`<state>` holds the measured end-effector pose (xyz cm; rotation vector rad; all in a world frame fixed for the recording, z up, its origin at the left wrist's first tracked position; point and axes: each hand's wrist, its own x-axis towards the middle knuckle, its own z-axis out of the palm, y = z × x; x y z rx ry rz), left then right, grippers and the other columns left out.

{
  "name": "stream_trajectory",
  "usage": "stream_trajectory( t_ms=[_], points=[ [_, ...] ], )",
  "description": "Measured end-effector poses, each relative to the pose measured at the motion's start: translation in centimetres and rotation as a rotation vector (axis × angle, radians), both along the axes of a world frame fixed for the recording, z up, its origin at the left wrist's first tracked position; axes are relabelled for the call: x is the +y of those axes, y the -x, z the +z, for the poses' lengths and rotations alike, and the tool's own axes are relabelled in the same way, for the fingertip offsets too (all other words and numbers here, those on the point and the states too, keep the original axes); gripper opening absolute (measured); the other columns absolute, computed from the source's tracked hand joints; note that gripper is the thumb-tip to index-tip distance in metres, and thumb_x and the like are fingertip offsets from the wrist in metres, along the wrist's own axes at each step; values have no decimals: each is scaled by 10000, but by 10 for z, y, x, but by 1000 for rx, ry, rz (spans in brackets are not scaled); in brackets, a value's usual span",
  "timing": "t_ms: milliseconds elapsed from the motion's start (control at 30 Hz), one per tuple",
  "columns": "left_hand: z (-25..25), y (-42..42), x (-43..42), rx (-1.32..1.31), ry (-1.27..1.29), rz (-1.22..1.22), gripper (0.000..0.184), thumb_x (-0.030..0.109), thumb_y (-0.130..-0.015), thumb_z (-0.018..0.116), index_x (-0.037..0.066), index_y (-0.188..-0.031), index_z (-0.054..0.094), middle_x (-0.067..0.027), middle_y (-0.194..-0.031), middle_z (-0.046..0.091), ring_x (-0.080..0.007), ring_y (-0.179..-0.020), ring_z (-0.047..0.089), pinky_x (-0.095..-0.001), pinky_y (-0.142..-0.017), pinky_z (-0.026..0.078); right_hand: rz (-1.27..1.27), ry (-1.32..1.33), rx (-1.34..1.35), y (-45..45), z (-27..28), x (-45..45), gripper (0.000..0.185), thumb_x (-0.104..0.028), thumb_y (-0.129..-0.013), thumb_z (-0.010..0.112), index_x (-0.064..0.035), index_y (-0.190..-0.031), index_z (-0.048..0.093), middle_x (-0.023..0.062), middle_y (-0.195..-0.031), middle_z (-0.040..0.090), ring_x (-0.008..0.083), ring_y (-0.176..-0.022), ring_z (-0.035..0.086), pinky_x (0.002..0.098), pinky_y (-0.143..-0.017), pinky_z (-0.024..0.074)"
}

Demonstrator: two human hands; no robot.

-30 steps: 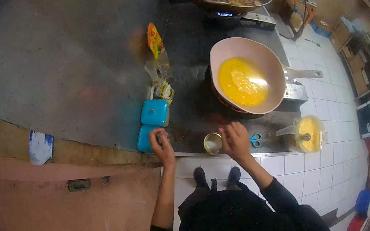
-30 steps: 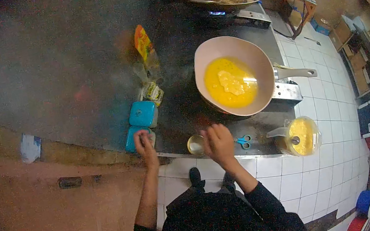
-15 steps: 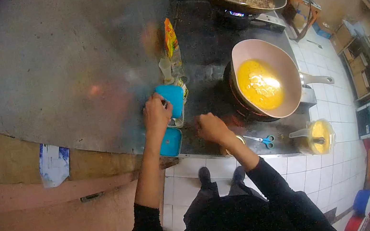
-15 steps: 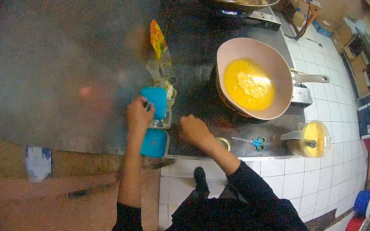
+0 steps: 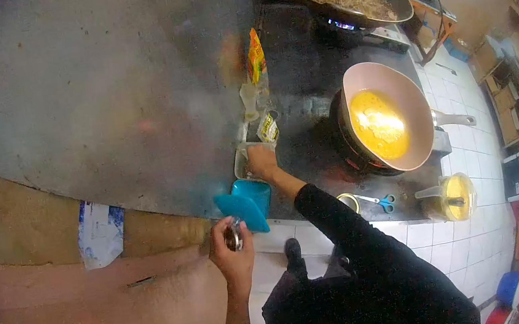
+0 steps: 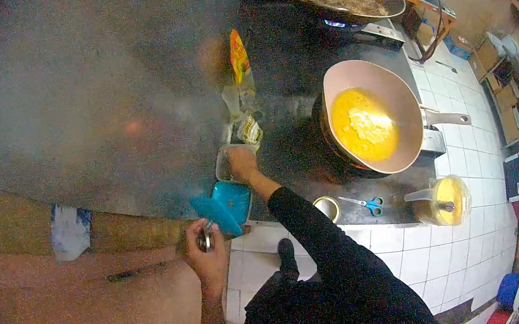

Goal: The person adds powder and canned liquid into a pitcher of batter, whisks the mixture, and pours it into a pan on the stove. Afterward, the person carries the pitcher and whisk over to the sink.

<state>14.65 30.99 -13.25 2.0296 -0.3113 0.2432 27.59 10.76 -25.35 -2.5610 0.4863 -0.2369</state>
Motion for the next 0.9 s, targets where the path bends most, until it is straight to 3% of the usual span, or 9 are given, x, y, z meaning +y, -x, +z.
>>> stream_trajectory(
  t_ms=[133, 200, 333, 400, 467, 567, 700, 900],
  points=[
    [-11, 8, 15, -40, -64, 17, 254, 100, -801, 707, 10, -1013, 599, -140, -911, 658, -236, -816, 655, -332, -732, 518, -134, -64, 15, 21, 48, -7, 214, -189, -725, 706, 2, -817, 670, 220, -882, 651, 388, -844, 649, 441, -704, 534],
    [-5, 8, 12, -44, -65, -24, 238, 88, -800, 703, 10, -1000, 602, -136, -907, 661, -234, -812, 656, -333, -737, 517, -12, -233, -135, 59, 100, -23, 166, -149, -807, 640, -4, -886, 657, 205, -900, 630, 391, -795, 626, 462, -682, 512],
    [-10, 5, -6, -54, -4, -87, 229, 73, -804, 695, 4, -1000, 600, -118, -880, 662, -217, -788, 653, -327, -732, 514, 28, -249, -497, 183, 181, -43, 146, -135, -831, 653, 6, -864, 636, 184, -762, 588, 364, -658, 595, 415, -590, 462],
    [-17, 8, -19, 67, 44, -167, 230, 96, -815, 697, 7, -1002, 598, -102, -865, 657, -187, -777, 644, -311, -716, 509, -93, -174, -550, 243, 183, -52, 56, -56, -833, 634, -2, -848, 629, 165, -741, 571, 325, -604, 578, 376, -561, 463],
    [-19, 14, -36, 117, 87, -247, 228, 108, -819, 699, 12, -1001, 600, -93, -863, 655, -168, -776, 637, -298, -702, 505, -217, -91, -415, 288, 178, -55, 31, -21, -820, 635, -11, -849, 630, 150, -763, 576, 286, -597, 576, 346, -540, 461],
    [-28, 27, -58, 239, 153, -370, 226, 129, -826, 700, 20, -999, 603, -79, -858, 656, -138, -773, 628, -277, -678, 498, -171, -155, -352, 314, 139, -55, 53, -8, -811, 645, -4, -863, 642, 125, -852, 650, 221, -636, 616, 320, -566, 478],
    [-40, 37, -71, 352, 174, -455, 221, 141, -829, 699, 22, -991, 609, -78, -854, 664, -125, -762, 629, -265, -649, 495, -163, -22, -429, 312, 100, -44, 36, -32, -829, 630, -7, -844, 610, 135, -780, 589, 276, -638, 613, 349, -526, 459],
    [-50, 47, -64, 370, 157, -450, 214, 132, -822, 699, 17, -978, 610, -86, -833, 673, -140, -749, 640, -285, -668, 502, -411, -283, -486, 312, 80, -44, 109, -76, -853, 638, 9, -800, 596, 156, -695, 568, 270, -607, 613, 336, -515, 442]
  ],
)
